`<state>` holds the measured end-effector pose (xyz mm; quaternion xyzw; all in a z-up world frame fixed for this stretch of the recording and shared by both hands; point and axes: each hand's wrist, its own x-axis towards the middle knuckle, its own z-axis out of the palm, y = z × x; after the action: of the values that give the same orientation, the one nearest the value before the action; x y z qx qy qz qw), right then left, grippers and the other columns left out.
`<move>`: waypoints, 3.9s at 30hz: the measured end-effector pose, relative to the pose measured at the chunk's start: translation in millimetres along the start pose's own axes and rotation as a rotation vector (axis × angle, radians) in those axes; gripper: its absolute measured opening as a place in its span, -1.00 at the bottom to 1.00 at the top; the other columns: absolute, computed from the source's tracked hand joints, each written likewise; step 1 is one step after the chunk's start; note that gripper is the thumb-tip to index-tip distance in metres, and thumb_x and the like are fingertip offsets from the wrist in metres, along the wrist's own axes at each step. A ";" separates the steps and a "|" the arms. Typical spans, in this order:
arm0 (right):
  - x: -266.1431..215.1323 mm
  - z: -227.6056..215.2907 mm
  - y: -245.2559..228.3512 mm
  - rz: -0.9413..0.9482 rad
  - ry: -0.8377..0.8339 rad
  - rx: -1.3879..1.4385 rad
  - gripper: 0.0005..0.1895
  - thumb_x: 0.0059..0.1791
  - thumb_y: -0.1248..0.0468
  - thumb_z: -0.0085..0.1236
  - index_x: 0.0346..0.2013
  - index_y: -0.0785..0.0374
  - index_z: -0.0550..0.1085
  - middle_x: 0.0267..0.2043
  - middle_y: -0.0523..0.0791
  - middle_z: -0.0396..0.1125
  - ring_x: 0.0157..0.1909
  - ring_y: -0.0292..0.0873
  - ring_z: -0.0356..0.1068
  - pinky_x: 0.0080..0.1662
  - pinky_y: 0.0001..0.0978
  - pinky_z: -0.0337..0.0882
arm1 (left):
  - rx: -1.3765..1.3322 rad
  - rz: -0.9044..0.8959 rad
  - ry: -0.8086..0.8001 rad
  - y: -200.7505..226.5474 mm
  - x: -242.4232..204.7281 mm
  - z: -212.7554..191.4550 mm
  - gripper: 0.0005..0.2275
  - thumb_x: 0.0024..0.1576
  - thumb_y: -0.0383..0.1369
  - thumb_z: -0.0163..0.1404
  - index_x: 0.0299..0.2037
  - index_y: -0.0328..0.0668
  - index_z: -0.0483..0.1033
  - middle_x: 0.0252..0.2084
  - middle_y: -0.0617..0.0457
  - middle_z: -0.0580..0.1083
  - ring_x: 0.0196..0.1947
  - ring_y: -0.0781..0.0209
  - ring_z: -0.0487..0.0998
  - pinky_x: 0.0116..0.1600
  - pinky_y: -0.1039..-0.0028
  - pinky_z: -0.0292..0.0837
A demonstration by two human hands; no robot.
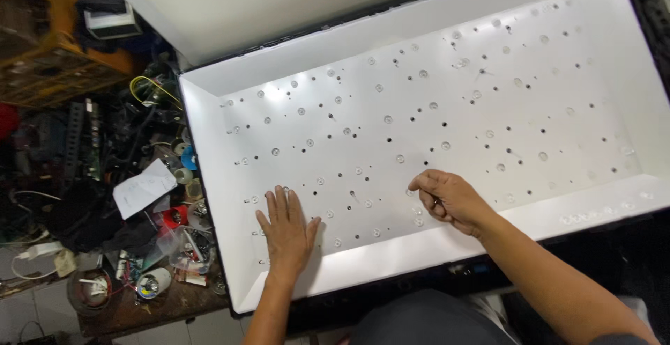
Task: The person peels a white diffuser sheet from the television panel, removes several plastic backlight strips from the internal frame, and places them into a small container.
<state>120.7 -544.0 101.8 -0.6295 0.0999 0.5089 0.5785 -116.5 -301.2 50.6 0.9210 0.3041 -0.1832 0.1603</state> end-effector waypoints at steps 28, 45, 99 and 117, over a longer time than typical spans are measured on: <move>-172.8 -410.3 -7.4 -0.087 0.721 -0.160 -0.78 0.23 0.32 -0.10 -0.05 0.28 0.55 -0.39 -0.12 0.26 -0.40 -0.24 0.21 -0.35 -0.41 0.26 | 0.113 0.589 0.224 229.0 -83.2 107.1 -0.50 0.25 0.09 -0.15 0.26 0.01 0.44 0.44 0.01 0.34 0.59 -0.20 0.11 0.45 -0.22 0.10; -62.1 -458.7 31.8 -0.429 0.434 -1.361 -0.72 0.13 0.14 -0.03 -0.22 0.26 0.54 -0.30 -0.04 0.35 -0.25 0.00 0.45 -0.21 -0.19 0.49 | 0.054 0.674 0.258 371.2 -63.4 148.9 -0.54 0.28 0.08 -0.05 0.15 -0.07 0.54 0.03 0.00 0.50 0.10 0.01 0.51 0.03 0.25 0.41; -9.4 -436.1 73.3 -0.870 0.543 -1.588 -0.60 0.06 -0.23 0.00 -0.17 -0.04 0.52 -0.26 -0.15 0.27 -0.16 -0.05 0.34 -0.19 -0.20 0.39 | -0.156 0.754 0.211 523.7 7.4 181.6 -0.82 0.21 -0.21 -0.07 -0.29 -0.14 0.43 -0.31 -0.04 0.35 -0.26 -0.05 0.48 -0.21 0.25 0.41; 2.0 -419.2 77.3 -0.968 0.511 -1.479 -0.78 -0.01 -0.03 0.11 -0.37 0.00 0.51 -0.33 -0.14 0.24 -0.25 -0.06 0.31 -0.20 -0.23 0.38 | -0.059 0.730 0.142 518.7 5.3 183.1 -0.68 0.30 -0.09 -0.16 -0.35 -0.10 0.49 -0.40 -0.01 0.39 -0.31 -0.03 0.56 -0.30 0.24 0.44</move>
<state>286.6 -915.1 -26.7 -0.9055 -0.4008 -0.0090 0.1390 164.5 -769.1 -17.8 0.9742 -0.0287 -0.0408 0.2202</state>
